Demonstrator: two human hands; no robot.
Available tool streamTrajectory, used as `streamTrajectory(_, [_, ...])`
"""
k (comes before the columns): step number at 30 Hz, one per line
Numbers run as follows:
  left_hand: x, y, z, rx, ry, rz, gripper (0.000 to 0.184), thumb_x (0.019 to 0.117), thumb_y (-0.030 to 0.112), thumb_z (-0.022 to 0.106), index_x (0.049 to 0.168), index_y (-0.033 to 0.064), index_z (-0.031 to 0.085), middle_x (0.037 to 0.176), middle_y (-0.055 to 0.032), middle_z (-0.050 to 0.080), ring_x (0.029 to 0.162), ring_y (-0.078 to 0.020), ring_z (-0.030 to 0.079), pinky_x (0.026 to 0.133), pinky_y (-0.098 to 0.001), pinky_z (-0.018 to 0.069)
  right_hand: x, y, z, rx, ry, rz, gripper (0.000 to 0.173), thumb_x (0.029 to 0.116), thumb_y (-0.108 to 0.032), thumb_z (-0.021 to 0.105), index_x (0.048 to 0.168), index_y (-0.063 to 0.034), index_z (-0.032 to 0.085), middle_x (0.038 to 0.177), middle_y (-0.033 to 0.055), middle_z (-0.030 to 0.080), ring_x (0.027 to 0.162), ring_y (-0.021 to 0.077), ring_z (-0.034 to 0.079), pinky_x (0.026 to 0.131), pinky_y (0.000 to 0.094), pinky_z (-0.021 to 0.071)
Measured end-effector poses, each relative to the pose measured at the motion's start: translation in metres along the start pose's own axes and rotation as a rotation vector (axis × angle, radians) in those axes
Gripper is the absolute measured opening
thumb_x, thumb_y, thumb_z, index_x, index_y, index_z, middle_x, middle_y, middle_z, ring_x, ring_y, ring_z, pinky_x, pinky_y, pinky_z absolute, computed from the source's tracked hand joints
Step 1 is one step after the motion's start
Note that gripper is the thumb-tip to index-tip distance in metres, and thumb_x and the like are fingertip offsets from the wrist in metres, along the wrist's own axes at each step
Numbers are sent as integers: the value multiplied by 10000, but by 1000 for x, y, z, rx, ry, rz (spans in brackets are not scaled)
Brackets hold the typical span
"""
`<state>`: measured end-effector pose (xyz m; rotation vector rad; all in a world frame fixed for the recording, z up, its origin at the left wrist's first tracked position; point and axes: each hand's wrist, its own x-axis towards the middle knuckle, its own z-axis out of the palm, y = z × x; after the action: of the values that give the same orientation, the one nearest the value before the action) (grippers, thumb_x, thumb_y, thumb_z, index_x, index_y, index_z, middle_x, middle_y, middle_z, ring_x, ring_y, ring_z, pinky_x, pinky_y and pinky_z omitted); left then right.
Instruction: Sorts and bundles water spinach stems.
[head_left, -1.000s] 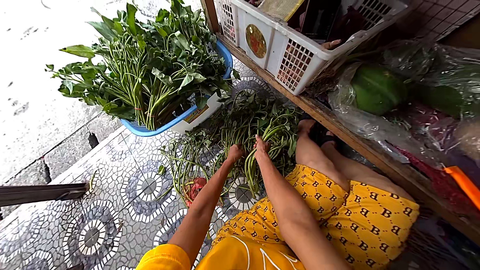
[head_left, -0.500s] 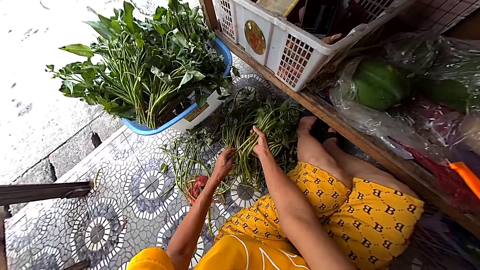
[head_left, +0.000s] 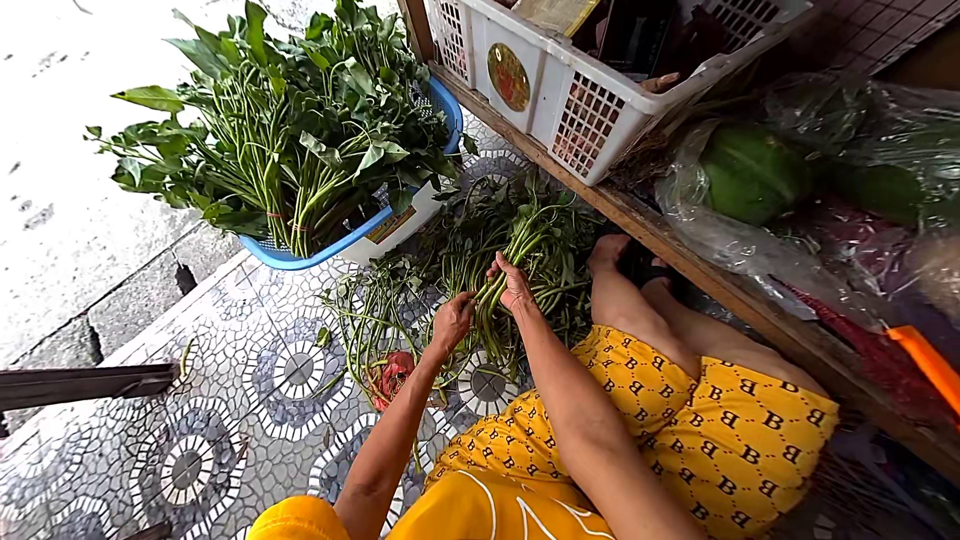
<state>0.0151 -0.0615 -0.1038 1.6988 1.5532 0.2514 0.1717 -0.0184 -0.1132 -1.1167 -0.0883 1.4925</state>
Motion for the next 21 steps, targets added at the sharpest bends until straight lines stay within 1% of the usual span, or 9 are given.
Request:
streamTrajectory(3, [-20, -12, -21, 340, -28, -178, 398, 1109, 278, 379, 1388, 131, 621, 1261, -188, 693, 1169, -404, 659, 967, -628, 483, -1, -4, 1, 88, -36, 21, 146, 1078, -246, 535, 967, -156, 560, 651, -60, 506, 517, 51, 506, 540, 209, 501])
streamTrajectory(6, [-29, -54, -51, 445, 46, -394, 408, 1109, 296, 376, 1395, 131, 617, 1295, -220, 668, 1202, -442, 633, 972, -657, 471, -1, -11, 1, 74, -74, 23, 138, 1074, -244, 542, 969, -160, 575, 668, -58, 528, 533, 52, 524, 551, 209, 507])
streamTrajectory(9, [-28, -75, -65, 394, 123, -397, 530, 1075, 350, 496, 1498, 31, 497, 1483, -332, 470, 1384, -530, 424, 1114, -701, 299, -2, -2, 1, -34, -117, 33, 138, 1060, -225, 576, 990, -116, 621, 767, -13, 627, 640, 85, 606, 614, 236, 542])
streamTrajectory(11, [-16, -59, -64, 266, 167, -230, 525, 1067, 338, 521, 1478, 13, 516, 1478, -311, 486, 1388, -498, 436, 1139, -658, 304, -2, 5, 5, -129, -138, 50, 117, 1043, -193, 609, 1082, -85, 627, 810, 4, 642, 669, 98, 613, 629, 257, 545])
streamTrajectory(13, [1, -33, -50, 2, 183, -55, 418, 1090, 267, 480, 1386, 0, 605, 1388, -259, 590, 1315, -416, 539, 1125, -569, 387, -2, 11, 4, -252, -141, 61, 203, 987, -156, 690, 1166, -76, 638, 827, 11, 613, 677, 103, 580, 639, 277, 530])
streamTrajectory(14, [10, -17, -41, -161, 171, -13, 402, 1103, 259, 453, 1363, 5, 624, 1360, -234, 617, 1280, -369, 574, 1104, -537, 417, -2, 12, 2, -328, -152, 61, 281, 957, -150, 726, 1209, -66, 635, 899, 35, 623, 742, 118, 585, 694, 303, 532])
streamTrajectory(17, [30, 17, -21, -582, 83, 15, 446, 1100, 345, 462, 1364, 18, 610, 1327, -194, 640, 1207, -292, 611, 1036, -490, 477, -6, 10, 1, -498, -145, 62, 570, 882, -171, 820, 1356, -6, 549, 1228, 167, 647, 1078, 227, 629, 947, 423, 533])
streamTrajectory(19, [35, 25, -17, -785, 61, 9, 380, 1064, 308, 554, 1331, 47, 631, 1309, -137, 642, 1156, -234, 613, 981, -440, 511, -9, 4, 0, -540, -95, 62, 612, 858, -179, 842, 1367, -18, 543, 1264, 179, 632, 1114, 244, 617, 963, 444, 521])
streamTrajectory(21, [34, 26, -20, -824, 26, -15, 359, 1043, 282, 591, 1323, 62, 637, 1321, -113, 640, 1155, -224, 608, 962, -438, 515, -10, 0, -2, -598, -50, 73, 640, 834, -185, 868, 1372, -33, 558, 1292, 190, 621, 1145, 268, 604, 976, 465, 508])
